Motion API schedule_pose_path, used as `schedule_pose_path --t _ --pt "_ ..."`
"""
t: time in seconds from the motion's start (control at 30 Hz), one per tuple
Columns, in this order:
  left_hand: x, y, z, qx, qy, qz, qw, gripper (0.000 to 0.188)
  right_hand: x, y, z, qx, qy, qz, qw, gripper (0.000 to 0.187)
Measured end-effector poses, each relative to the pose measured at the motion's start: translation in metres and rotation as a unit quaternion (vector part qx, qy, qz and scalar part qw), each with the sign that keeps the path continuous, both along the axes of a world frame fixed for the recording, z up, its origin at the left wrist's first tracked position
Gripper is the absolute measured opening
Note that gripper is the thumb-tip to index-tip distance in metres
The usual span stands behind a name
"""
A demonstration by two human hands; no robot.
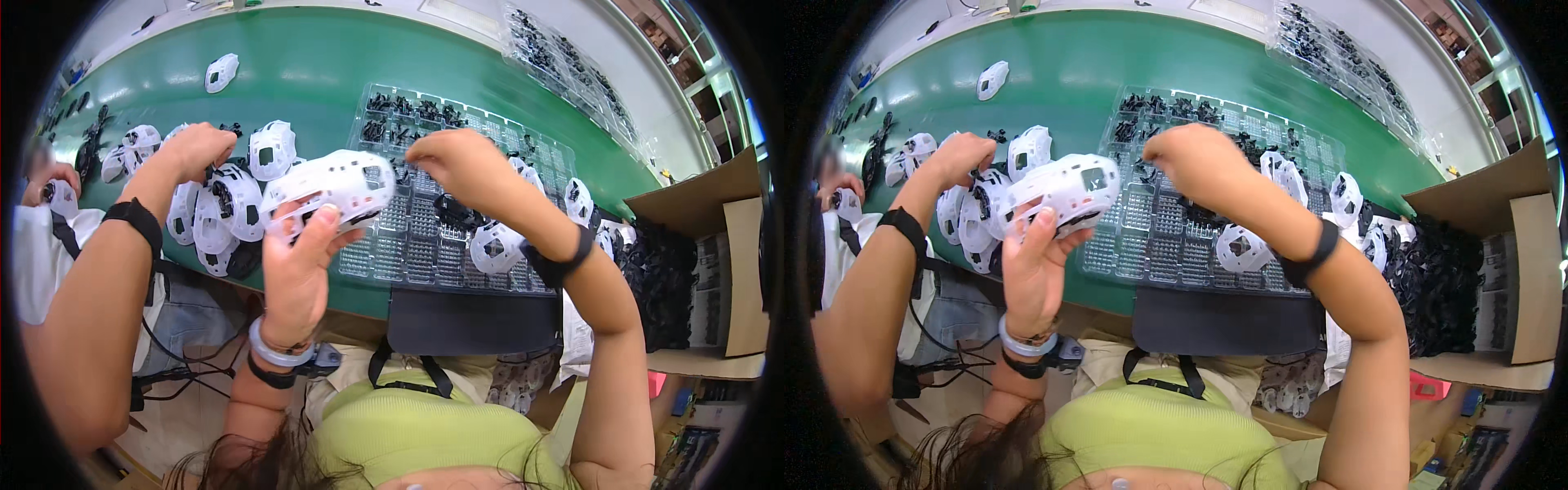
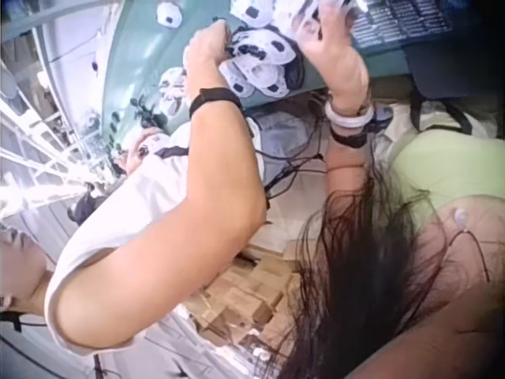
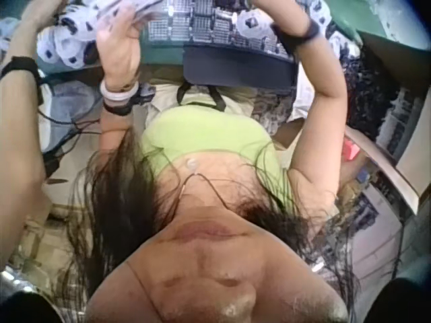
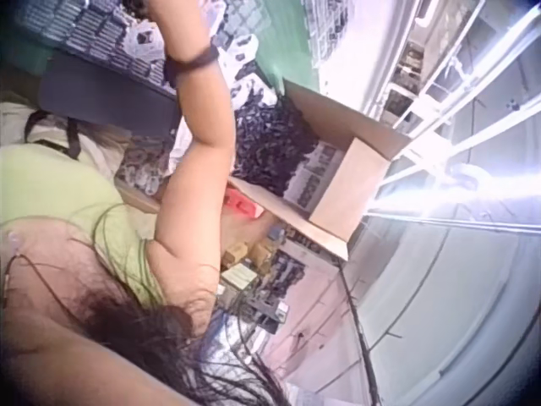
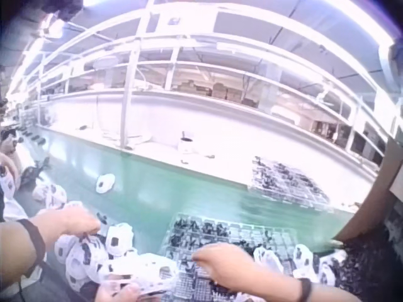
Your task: The person is assembling computer mouse shells by inserting small black components into white plastic mouse housings at a factory workstation.
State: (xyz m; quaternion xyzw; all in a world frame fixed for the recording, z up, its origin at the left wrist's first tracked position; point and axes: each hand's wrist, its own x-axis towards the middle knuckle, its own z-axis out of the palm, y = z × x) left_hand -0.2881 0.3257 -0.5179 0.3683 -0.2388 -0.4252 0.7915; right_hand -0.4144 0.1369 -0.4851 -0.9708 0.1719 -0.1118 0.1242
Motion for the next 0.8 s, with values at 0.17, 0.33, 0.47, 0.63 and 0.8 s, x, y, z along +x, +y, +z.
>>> schedule_pose_path --t 0.17,0.33,0.47,0.63,0.8 --pt "-0.005 -0.014 -0.006 -0.004 0.07 -0.044 0.997 0.028 0.022 -0.013 -0.033 -0.05 0.076 0.031 0.995 0.021" --pt "0.001 -0.021 -0.014 -0.019 0.154 -0.107 0.982 0.032 0.029 -0.012 -0.046 -0.06 0.12 -0.014 0.991 0.023" --pt "0.004 -0.022 -0.014 -0.038 0.212 -0.128 0.968 0.031 0.036 -0.011 -0.041 -0.037 0.163 0.005 0.986 0.019" --pt "0.011 -0.01 -0.011 -0.015 0.139 -0.036 0.989 0.033 0.014 -0.02 -0.038 0.083 0.035 -0.037 0.995 0.015" --pt "0.014 -0.007 -0.025 0.026 0.045 0.06 0.997 0.031 -0.017 -0.01 -0.023 0.163 0.015 -0.114 0.98 0.023"
